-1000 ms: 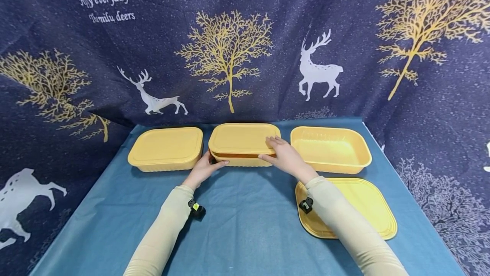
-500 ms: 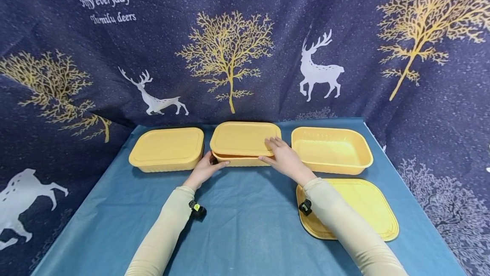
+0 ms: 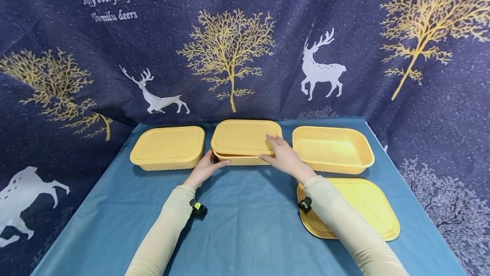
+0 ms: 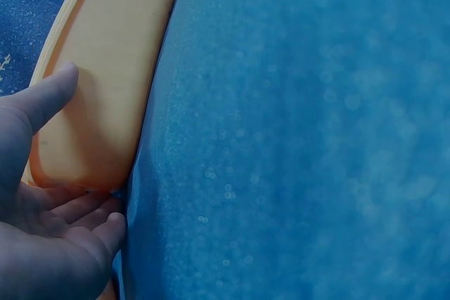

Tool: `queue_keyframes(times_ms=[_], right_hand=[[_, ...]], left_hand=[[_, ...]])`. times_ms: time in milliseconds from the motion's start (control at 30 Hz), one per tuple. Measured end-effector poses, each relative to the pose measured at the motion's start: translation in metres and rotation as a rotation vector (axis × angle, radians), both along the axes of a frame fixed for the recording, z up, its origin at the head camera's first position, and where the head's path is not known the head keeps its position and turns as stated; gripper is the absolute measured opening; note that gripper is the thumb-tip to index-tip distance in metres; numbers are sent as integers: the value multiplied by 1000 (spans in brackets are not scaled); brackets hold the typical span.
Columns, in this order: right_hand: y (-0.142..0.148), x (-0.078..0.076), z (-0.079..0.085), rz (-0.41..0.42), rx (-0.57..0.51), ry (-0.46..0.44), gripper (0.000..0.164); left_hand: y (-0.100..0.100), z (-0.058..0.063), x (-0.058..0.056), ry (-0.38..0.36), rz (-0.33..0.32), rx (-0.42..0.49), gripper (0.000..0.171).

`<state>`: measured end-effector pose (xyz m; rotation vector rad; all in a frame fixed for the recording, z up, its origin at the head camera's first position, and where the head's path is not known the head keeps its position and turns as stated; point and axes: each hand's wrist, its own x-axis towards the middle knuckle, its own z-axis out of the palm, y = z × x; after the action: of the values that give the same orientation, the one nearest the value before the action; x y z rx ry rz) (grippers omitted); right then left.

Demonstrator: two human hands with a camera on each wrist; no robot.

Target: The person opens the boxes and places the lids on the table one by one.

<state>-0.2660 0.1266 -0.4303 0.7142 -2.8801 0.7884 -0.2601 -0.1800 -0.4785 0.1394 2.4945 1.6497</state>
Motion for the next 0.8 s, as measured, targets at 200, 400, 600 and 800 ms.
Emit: queue_keyframes(times_ms=[200, 400, 600, 800], right_hand=[[2, -3, 0, 11, 8, 1, 81], [5, -6, 0, 19, 8, -8, 77], [6, -11, 3, 30, 28, 4, 72], [7, -15, 3, 37, 37, -6, 70]], left_hand=[[1, 0, 1, -2, 3, 1, 81], [1, -1, 0, 1, 10, -2, 81], [3, 1, -1, 4, 13, 6, 82], [2, 1, -1, -7, 16, 14, 81]])
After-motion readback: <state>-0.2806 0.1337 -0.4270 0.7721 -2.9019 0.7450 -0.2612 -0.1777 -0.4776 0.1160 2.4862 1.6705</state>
